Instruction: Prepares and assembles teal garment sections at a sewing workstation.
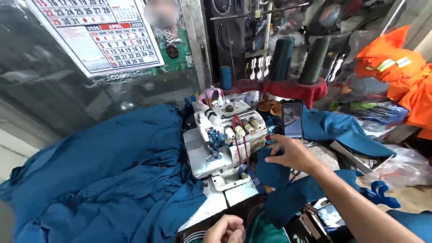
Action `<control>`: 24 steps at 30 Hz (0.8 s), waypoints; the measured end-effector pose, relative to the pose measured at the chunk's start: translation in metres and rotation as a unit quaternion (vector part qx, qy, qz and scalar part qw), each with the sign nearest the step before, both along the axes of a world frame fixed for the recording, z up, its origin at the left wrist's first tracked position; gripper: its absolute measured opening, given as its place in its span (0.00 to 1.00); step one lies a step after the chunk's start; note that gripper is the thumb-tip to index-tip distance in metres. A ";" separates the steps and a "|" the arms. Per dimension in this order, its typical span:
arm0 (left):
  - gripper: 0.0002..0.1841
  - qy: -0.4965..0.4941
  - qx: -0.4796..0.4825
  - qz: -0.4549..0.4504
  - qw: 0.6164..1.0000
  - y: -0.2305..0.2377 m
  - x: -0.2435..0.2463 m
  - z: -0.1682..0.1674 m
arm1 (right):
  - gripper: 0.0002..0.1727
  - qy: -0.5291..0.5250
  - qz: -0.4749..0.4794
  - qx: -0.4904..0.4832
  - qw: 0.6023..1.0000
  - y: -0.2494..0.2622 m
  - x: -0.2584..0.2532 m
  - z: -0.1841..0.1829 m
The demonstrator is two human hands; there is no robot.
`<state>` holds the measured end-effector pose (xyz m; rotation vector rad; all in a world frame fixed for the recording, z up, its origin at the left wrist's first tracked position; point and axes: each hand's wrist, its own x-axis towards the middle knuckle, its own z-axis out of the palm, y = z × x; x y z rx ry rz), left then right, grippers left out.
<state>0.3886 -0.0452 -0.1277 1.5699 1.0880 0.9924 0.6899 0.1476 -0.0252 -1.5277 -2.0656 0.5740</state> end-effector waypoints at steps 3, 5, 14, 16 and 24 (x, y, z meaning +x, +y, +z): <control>0.12 -0.006 -0.027 0.008 1.000 -0.010 -0.008 -0.009 | 0.29 -0.011 0.026 0.008 1.000 0.000 0.001 0.010; 0.11 0.000 -0.030 0.004 1.000 -0.012 -0.011 -0.014 | 0.24 -0.040 0.031 0.033 0.998 -0.005 0.002 0.014; 0.10 0.079 -0.012 -0.052 0.995 0.015 -0.014 -0.004 | 0.27 0.012 0.032 0.018 0.999 -0.017 0.003 0.011; 0.10 0.105 0.004 -0.047 0.993 0.032 -0.008 0.011 | 0.28 0.028 0.019 0.011 0.999 -0.019 0.003 0.008; 0.17 0.194 0.069 0.089 0.974 0.147 0.096 0.076 | 0.28 0.048 -0.001 0.050 0.998 -0.026 0.006 -0.003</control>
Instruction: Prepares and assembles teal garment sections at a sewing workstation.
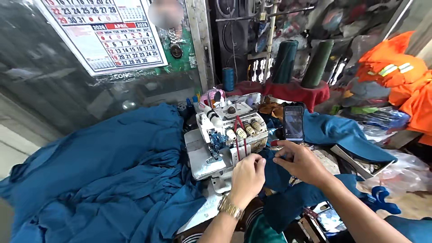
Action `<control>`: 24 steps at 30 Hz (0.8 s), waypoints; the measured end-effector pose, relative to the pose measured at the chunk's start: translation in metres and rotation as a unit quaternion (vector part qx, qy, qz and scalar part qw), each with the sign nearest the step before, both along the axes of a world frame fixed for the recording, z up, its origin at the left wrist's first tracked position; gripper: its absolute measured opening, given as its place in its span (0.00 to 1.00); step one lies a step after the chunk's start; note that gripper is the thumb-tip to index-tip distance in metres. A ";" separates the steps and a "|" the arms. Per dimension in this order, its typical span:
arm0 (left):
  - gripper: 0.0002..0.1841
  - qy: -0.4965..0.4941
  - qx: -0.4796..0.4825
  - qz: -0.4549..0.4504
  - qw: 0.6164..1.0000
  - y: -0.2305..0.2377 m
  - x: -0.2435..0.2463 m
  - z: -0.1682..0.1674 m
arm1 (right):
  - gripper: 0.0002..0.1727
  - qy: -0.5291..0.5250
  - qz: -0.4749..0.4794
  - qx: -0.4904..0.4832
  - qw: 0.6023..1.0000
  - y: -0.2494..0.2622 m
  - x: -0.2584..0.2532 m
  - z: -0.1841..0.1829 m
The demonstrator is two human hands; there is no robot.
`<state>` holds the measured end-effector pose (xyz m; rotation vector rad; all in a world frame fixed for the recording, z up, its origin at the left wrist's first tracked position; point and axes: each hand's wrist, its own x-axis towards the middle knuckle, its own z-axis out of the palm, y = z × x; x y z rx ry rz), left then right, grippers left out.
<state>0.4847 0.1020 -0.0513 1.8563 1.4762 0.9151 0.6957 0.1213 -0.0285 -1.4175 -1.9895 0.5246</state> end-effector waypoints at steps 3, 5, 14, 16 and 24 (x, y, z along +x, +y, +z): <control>0.13 -0.018 -0.021 0.012 1.000 0.027 0.021 -0.004 | 0.24 -0.017 -0.014 -0.017 1.000 0.001 0.002 0.003; 0.10 -0.081 -0.025 0.003 0.996 0.030 0.020 -0.005 | 0.17 -0.018 -0.020 -0.027 0.999 0.000 0.005 0.006; 0.11 -0.104 -0.073 -0.003 0.992 0.034 0.004 -0.014 | 0.06 -0.058 0.016 0.007 0.998 0.010 0.036 0.050; 0.11 -0.097 -0.079 -0.004 0.992 0.032 0.003 -0.015 | 0.07 -0.089 0.013 0.009 0.996 0.013 0.041 0.072; 0.11 -0.068 -0.092 -0.017 0.993 0.032 -0.003 -0.016 | 0.05 -0.235 0.013 0.069 0.970 0.029 0.056 0.147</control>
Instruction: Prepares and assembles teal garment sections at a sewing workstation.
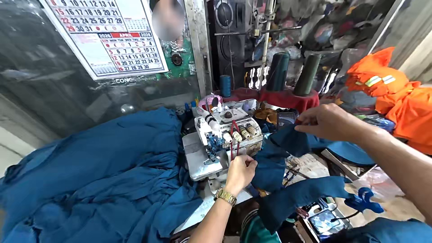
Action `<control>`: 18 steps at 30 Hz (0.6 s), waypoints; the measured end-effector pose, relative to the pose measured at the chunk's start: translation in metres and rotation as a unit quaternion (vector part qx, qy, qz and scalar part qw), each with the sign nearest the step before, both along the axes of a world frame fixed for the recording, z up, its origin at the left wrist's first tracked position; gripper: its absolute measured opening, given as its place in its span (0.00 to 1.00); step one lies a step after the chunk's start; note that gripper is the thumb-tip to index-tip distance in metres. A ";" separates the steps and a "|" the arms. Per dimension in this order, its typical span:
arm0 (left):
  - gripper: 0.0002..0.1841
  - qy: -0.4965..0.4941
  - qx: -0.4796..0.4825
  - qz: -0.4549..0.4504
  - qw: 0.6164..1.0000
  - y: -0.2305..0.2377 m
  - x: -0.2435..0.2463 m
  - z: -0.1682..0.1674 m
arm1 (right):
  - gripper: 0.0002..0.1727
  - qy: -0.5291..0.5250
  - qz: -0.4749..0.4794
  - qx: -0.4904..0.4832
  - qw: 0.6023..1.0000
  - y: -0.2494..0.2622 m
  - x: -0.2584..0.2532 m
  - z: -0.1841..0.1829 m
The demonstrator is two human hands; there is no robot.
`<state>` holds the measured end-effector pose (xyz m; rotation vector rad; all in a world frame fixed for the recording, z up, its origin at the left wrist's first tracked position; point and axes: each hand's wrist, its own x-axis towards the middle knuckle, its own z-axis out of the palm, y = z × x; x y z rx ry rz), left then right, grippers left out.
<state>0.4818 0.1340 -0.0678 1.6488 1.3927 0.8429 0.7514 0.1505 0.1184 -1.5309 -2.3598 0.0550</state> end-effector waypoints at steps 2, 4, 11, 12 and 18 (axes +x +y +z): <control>0.11 0.000 -0.001 -0.003 1.000 -0.001 0.000 -0.002 | 0.05 -0.018 0.001 -0.008 1.000 0.001 0.002 0.014; 0.11 -0.002 0.004 0.003 1.000 -0.004 -0.001 -0.003 | 0.03 -0.016 0.019 -0.004 1.000 -0.002 0.001 0.021; 0.15 0.039 0.056 -0.051 0.996 -0.042 -0.029 0.000 | 0.15 0.055 0.065 0.023 0.996 -0.017 -0.016 0.023; 0.14 0.031 0.063 -0.065 0.995 -0.048 -0.035 0.003 | 0.16 0.065 0.070 0.014 0.995 -0.022 -0.021 0.023; 0.18 -0.270 0.027 -0.049 0.961 -0.082 -0.039 0.009 | 0.17 0.093 0.162 -0.037 0.982 -0.075 -0.067 0.002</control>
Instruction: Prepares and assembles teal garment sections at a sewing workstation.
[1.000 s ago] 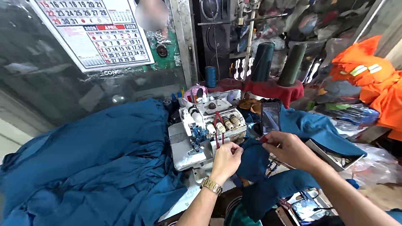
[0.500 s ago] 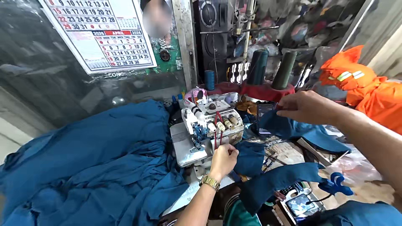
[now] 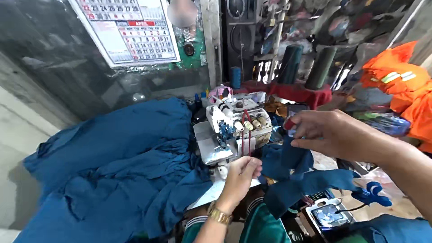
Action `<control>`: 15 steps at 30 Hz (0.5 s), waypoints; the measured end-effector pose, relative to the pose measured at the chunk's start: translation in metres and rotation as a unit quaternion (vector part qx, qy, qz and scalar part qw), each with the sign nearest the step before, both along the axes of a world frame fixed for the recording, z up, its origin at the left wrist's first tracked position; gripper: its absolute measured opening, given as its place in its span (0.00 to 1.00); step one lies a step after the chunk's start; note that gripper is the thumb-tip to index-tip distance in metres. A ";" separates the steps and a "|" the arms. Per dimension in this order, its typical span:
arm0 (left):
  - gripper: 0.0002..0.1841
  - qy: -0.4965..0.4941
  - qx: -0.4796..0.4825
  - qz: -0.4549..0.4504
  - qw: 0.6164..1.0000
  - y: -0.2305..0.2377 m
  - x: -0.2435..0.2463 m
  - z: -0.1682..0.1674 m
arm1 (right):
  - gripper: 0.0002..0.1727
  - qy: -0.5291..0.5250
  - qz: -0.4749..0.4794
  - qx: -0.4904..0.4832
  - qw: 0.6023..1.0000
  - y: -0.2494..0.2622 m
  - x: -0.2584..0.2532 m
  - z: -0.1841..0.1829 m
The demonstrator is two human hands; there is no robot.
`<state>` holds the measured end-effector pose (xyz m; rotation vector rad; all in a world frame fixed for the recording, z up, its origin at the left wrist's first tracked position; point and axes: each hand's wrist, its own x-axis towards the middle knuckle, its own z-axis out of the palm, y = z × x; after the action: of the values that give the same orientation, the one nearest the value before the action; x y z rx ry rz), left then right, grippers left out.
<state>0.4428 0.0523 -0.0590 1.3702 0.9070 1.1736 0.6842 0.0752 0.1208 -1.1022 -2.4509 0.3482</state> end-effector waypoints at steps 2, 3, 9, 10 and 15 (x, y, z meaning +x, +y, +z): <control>0.28 -0.159 -0.119 -0.047 0.979 -0.014 0.016 -0.020 | 0.17 0.044 0.012 -0.035 0.998 -0.015 -0.015 -0.021; 0.33 -0.248 -0.191 -0.069 0.947 -0.023 0.022 -0.030 | 0.16 0.067 0.004 -0.045 0.997 -0.022 -0.021 -0.033; 0.30 -0.380 -0.181 -0.050 0.906 -0.072 0.020 -0.070 | 0.16 0.216 -0.090 -0.043 0.971 -0.058 -0.028 -0.128; 0.22 -0.308 -0.129 -0.025 0.942 -0.073 0.013 -0.066 | 0.17 0.243 -0.110 -0.059 0.962 -0.066 -0.030 -0.140; 0.14 0.152 0.043 -0.090 0.983 -0.061 -0.043 -0.025 | 0.26 0.310 -0.133 -0.116 0.934 -0.101 -0.037 -0.181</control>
<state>0.3999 -0.0088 -0.0840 1.6964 0.9300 0.8867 0.6475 -0.0256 -0.0605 -1.1755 -1.7142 0.7802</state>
